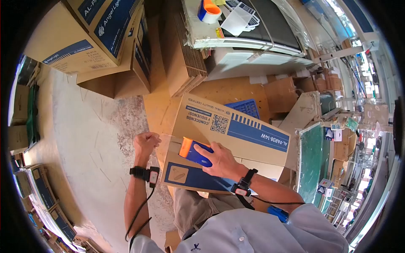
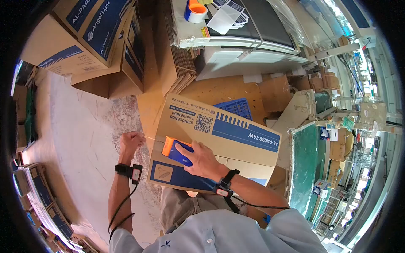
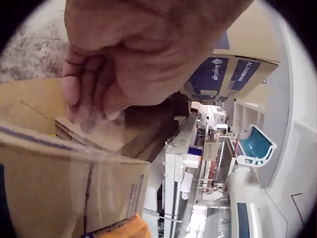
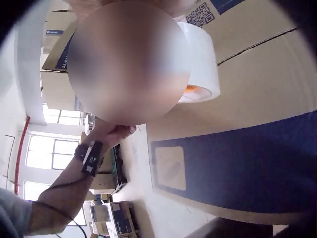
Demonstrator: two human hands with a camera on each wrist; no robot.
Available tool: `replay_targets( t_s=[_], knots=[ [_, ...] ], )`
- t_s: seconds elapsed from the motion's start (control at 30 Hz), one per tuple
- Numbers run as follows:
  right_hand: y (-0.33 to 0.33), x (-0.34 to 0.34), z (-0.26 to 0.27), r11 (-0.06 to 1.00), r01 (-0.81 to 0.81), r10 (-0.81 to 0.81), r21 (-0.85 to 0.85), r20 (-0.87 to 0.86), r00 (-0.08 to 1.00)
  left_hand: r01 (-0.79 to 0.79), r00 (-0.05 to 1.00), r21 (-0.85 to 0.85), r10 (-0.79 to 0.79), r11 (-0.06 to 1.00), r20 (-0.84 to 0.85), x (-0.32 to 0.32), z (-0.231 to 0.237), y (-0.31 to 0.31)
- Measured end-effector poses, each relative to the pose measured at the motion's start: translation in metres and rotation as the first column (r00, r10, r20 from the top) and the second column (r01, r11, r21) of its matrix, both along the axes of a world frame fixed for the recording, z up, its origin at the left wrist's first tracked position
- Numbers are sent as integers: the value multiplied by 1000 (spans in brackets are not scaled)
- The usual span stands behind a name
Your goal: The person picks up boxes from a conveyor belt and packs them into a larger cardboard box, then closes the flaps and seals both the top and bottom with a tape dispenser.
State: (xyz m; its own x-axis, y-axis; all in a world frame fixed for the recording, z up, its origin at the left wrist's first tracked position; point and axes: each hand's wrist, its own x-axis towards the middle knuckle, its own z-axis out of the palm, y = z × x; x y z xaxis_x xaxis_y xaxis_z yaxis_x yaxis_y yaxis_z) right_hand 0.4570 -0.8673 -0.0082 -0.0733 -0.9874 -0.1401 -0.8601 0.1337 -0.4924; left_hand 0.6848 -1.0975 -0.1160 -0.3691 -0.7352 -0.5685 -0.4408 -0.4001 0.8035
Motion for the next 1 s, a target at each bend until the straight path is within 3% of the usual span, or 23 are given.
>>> replay_targets(
  t_s=[0.2,0.3,0.33,0.43,0.47,0.57,0.6,0.7,0.73,0.77,0.83,0.87,0.93,1.0],
  knots=[
    [-25,14,-10,992,19,-9,124,-82,997,18,999,160,-12,987,-34,-8,-80,4],
    [-29,17,-11,996,26,-17,87,-100,995,324,941,-231,-289,917,174,-4,-147,24],
    [-28,16,-11,997,22,-15,71,-105,994,509,859,-406,-420,759,293,-4,-124,33],
    [-30,18,-10,992,41,-25,123,-128,991,366,928,-612,-223,702,299,3,-143,50],
    [-28,19,-10,991,38,-21,129,-126,992,454,885,-591,-262,667,385,14,-139,52],
    [-27,17,-10,993,29,-15,118,-118,993,334,901,-392,-168,857,401,33,-121,27],
    [-26,17,-13,994,27,-16,101,-105,994,302,889,-367,-121,880,441,31,-89,22],
    [-28,15,-16,998,16,-9,68,-98,995,96,995,-333,-79,938,63,22,-51,42],
    [-27,15,-15,998,18,-12,62,-103,995,114,993,-185,-114,976,12,11,-39,56],
    [-27,15,-16,998,17,-12,56,-89,996,168,984,-226,-175,960,-13,-9,-5,68],
    [-27,18,-18,998,44,-39,53,-82,996,170,983,-337,-185,926,-14,-37,-8,82],
    [-27,19,-22,999,46,-48,-22,-83,995,149,986,-245,-163,958,-40,-44,-16,81],
    [-27,20,-30,992,46,-42,117,-40,998,134,987,-29,-136,991,-86,-48,-44,68],
    [-25,23,-37,998,63,-63,7,-16,998,81,986,22,-77,996,-150,-53,-65,65]
  ],
)
